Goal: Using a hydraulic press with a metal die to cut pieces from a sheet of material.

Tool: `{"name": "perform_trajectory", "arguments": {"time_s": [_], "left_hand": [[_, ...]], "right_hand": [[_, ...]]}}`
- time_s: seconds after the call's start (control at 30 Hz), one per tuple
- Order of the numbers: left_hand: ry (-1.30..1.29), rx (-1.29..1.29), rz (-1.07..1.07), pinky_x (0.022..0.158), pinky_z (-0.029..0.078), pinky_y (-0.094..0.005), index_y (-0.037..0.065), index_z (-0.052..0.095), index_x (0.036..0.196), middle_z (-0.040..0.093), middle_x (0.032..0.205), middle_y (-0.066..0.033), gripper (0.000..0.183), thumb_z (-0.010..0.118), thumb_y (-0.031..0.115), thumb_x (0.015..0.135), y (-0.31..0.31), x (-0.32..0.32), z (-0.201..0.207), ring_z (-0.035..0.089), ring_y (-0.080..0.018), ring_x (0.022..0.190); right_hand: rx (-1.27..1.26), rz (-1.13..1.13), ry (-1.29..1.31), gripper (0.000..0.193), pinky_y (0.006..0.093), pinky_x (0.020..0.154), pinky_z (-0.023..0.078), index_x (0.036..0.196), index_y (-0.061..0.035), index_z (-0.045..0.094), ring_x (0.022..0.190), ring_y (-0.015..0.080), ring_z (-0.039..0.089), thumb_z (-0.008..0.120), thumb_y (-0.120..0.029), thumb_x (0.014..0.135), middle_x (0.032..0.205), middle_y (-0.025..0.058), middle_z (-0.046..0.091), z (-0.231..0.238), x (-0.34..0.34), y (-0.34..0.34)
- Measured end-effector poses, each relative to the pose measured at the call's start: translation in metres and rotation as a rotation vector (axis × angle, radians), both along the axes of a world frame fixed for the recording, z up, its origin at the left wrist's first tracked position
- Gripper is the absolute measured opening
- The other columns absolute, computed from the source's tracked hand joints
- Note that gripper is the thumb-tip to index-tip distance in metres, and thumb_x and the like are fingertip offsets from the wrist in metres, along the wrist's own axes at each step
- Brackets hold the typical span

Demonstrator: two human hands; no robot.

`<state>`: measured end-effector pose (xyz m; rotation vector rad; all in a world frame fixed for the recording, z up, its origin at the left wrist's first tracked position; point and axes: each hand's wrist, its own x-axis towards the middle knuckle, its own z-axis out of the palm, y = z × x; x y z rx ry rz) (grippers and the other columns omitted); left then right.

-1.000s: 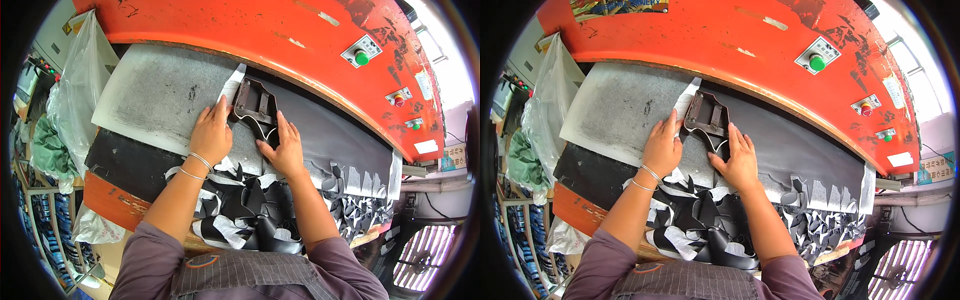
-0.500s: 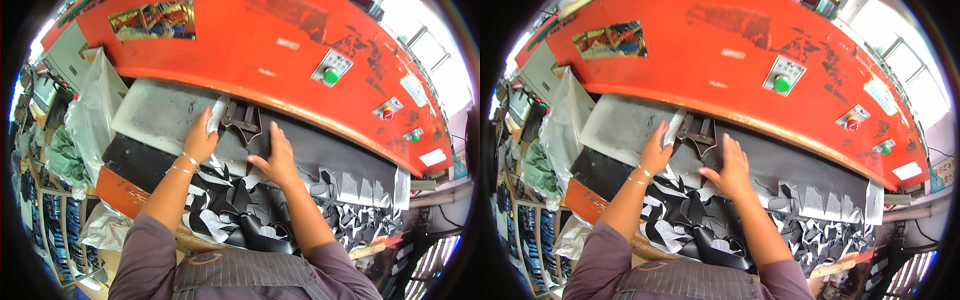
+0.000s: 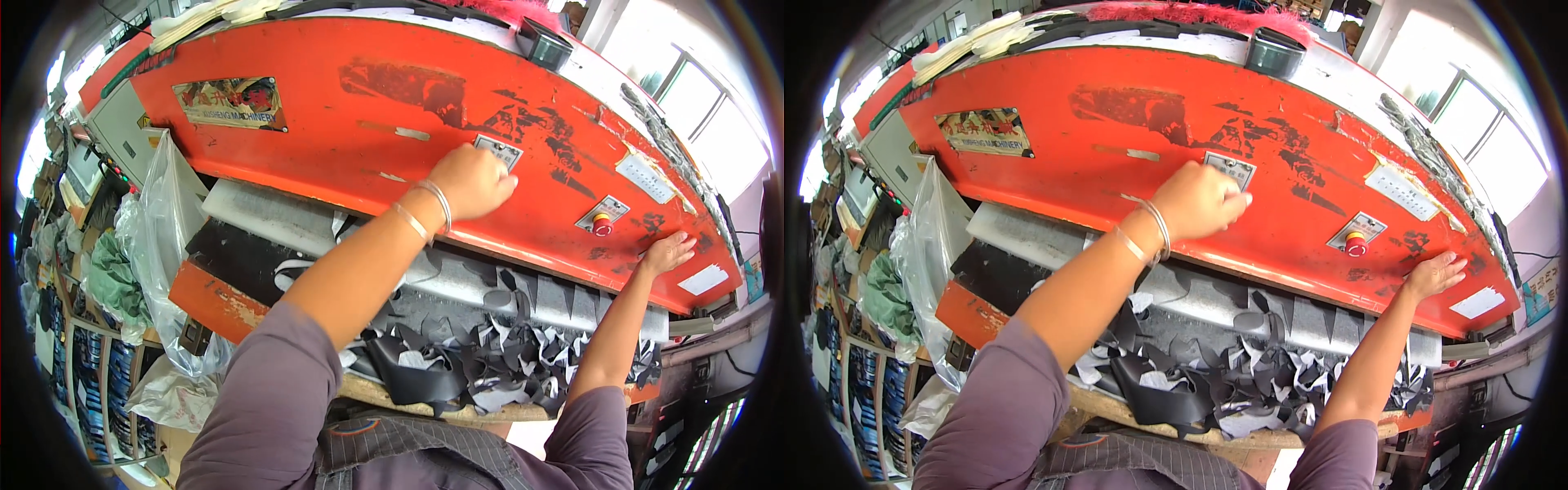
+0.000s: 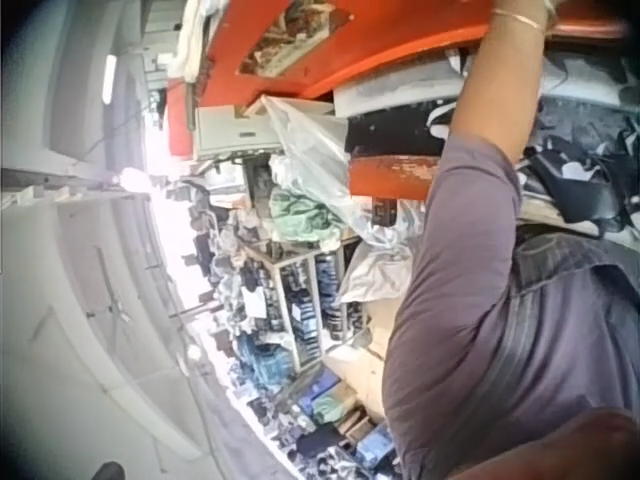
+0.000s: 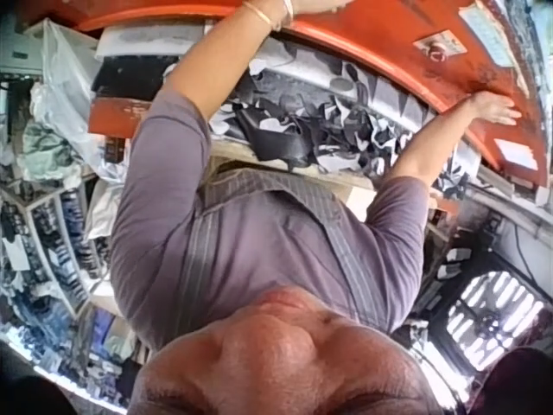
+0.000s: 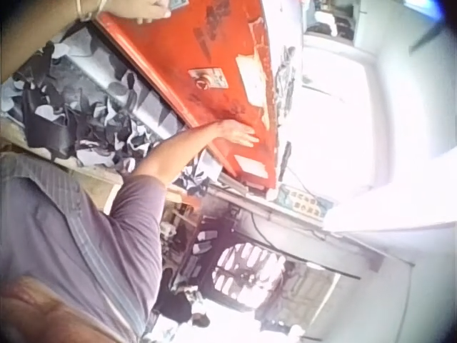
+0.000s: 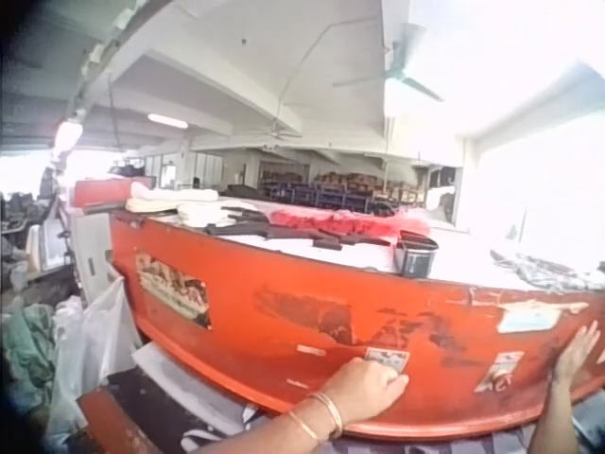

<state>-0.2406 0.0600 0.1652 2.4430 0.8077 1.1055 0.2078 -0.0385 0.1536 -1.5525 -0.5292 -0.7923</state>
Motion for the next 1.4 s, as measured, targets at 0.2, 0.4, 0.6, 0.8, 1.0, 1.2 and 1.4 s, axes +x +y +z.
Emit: {"name": "perform_trajectory", "arguments": {"time_s": [0.2,0.4,0.6,0.8,1.0,1.2,1.4], "left_hand": [[-0.081,-0.061,0.068,0.055,0.043,-0.0443,0.004,0.058,0.065,0.056,0.06,-0.016,0.034,0.057,0.028,0.088,-0.084,-0.066,-0.048,0.056,-0.0374,0.059],[0.369,-0.484,0.319,0.061,0.046,-0.0432,0.007,0.062,0.07,0.062,0.072,-0.0111,0.032,0.061,0.034,0.087,-0.212,-0.194,-0.137,0.061,-0.0322,0.069],[0.28,-0.15,0.403,0.064,0.043,-0.0392,0.009,0.06,0.061,0.049,0.067,-0.0058,0.022,0.066,0.021,0.079,-0.25,-0.202,-0.171,0.052,-0.0265,0.069],[0.284,-0.233,0.39,0.068,0.045,-0.0386,0.01,0.058,0.056,0.05,0.065,-0.0059,0.027,0.065,0.025,0.078,-0.239,-0.21,-0.181,0.054,-0.0264,0.07],[0.23,-0.6,0.097,0.067,0.047,-0.0375,0.009,0.072,0.081,0.061,0.072,-0.0078,0.018,0.066,0.026,0.083,-0.207,-0.237,-0.158,0.06,-0.0264,0.072],[0.015,-0.793,-0.017,0.058,0.046,-0.0278,0.007,0.071,0.097,0.064,0.077,-0.0076,0.018,0.065,0.022,0.088,-0.117,-0.227,-0.125,0.061,-0.0145,0.066],[-0.555,-1.154,0.038,0.08,0.049,-0.0233,0.0,0.052,0.126,0.062,0.115,-0.0099,0.039,0.061,0.008,0.089,-0.06,-0.216,-0.149,0.058,-0.0082,0.093]], "right_hand": [[-0.277,0.488,-0.115,0.06,0.0415,0.114,0.017,0.146,0.0008,0.023,0.141,0.0322,0.022,0.042,-0.03,0.098,0.151,0.0207,0.026,-0.061,-0.104,-0.074],[-0.992,1.48,-0.569,0.066,0.0504,0.104,0.033,0.127,-0.0026,0.051,0.125,0.0405,0.043,0.061,-0.052,0.084,0.131,0.0226,0.049,-0.112,-0.31,-0.15],[-1.334,1.663,-0.362,0.05,0.0388,0.083,0.048,0.108,-0.0042,0.065,0.094,0.0323,0.061,0.071,-0.045,0.078,0.096,0.0155,0.065,-0.135,-0.388,-0.174],[-1.455,1.666,-0.388,0.054,0.039,0.076,0.051,0.103,-0.0032,0.068,0.086,0.0341,0.064,0.066,-0.051,0.08,0.095,0.0165,0.066,-0.115,-0.382,-0.152],[-1.308,1.453,-0.328,0.057,0.045,0.095,0.045,0.118,-0.0088,0.062,0.114,0.0391,0.053,0.072,-0.047,0.077,0.123,0.0212,0.058,-0.09,-0.388,-0.025],[-1.329,1.08,-0.285,0.07,0.0444,0.102,0.041,0.127,-0.0109,0.054,0.128,0.0436,0.036,0.077,-0.043,0.069,0.14,0.031,0.035,-0.129,-0.437,0.137],[-1.18,1.211,-0.151,0.055,0.0418,0.097,0.044,0.104,-0.005,0.066,0.117,0.0403,0.044,0.079,-0.032,0.057,0.123,0.0265,0.044,-0.141,-0.437,0.145]]}}
